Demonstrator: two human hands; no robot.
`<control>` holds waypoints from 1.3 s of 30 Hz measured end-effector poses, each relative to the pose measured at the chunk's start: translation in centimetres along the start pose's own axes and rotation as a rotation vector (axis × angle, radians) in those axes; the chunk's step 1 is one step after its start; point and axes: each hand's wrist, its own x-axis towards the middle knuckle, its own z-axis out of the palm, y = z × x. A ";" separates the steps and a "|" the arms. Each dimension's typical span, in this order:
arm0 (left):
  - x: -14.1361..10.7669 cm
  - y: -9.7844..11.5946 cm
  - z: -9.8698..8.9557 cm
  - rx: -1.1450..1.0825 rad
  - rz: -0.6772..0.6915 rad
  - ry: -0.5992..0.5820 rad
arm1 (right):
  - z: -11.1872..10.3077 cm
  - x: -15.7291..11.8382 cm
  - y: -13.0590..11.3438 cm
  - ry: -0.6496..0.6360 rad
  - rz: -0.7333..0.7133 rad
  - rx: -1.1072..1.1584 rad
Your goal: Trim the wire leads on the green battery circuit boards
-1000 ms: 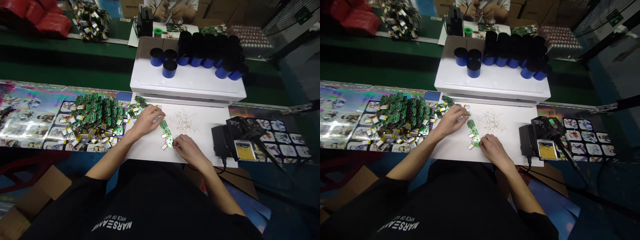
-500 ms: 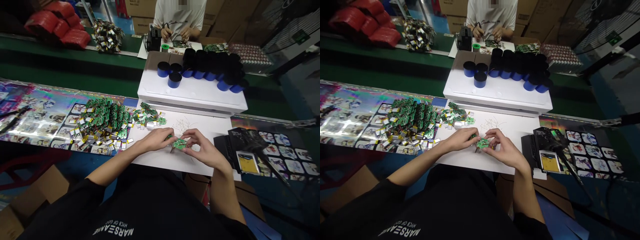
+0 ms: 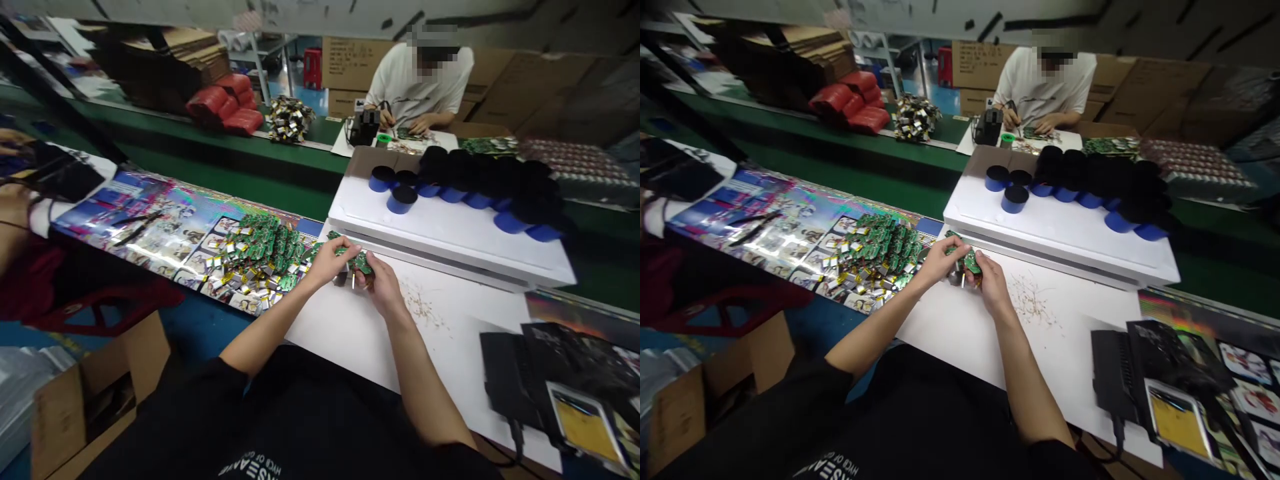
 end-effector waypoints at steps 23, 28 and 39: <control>-2.1 -1.2 -23.6 0.753 -0.344 0.485 | -4.9 -5.3 1.3 0.038 -0.157 -0.507; -4.6 2.0 -24.1 0.371 -0.252 0.570 | -4.1 -6.3 1.4 0.017 -0.152 -0.438; -8.2 6.2 -11.1 -0.037 -0.099 0.189 | 3.4 -8.6 0.1 -0.262 -0.122 0.079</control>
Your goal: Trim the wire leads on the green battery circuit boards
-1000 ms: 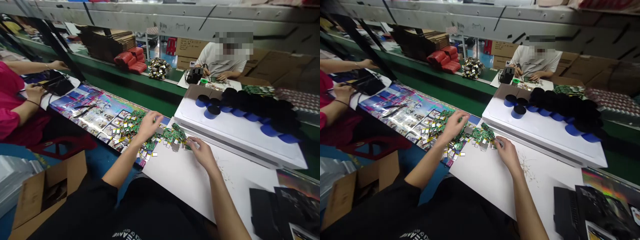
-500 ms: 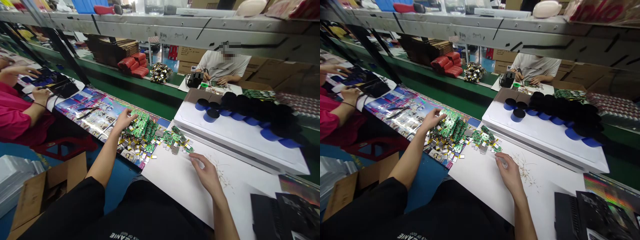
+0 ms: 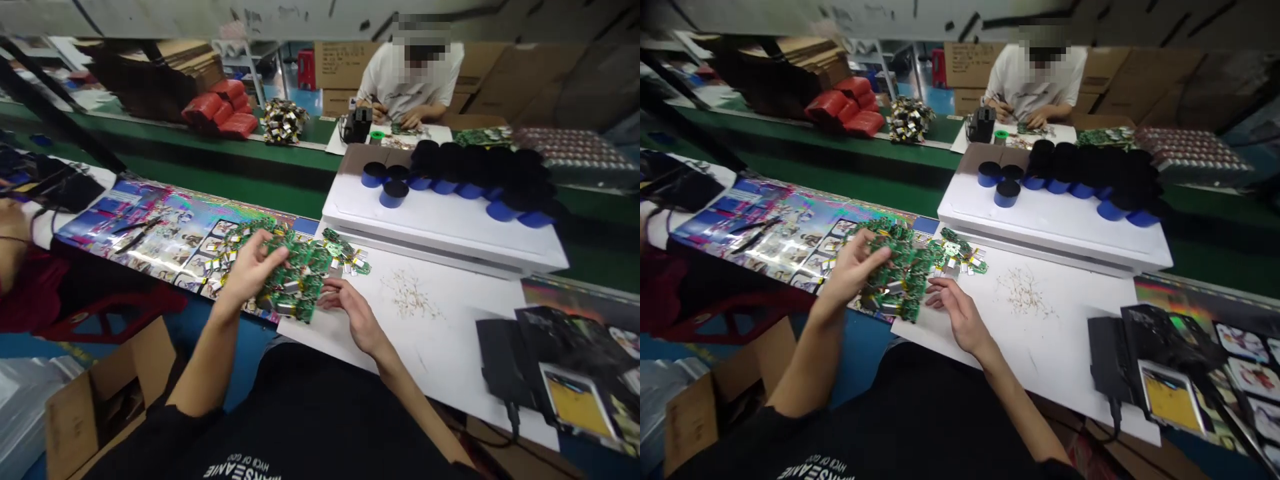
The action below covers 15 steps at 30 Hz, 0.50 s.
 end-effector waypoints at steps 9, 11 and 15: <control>-3.8 -8.1 13.5 -0.128 -0.042 -0.016 | -3.2 -3.7 2.0 0.476 0.168 -0.081; -4.0 -8.8 14.9 -0.214 -0.129 -0.076 | -3.8 -4.6 2.0 0.470 0.272 0.039; -3.9 -8.9 16.1 -0.226 -0.187 -0.113 | -4.7 -5.7 2.1 0.413 0.402 0.134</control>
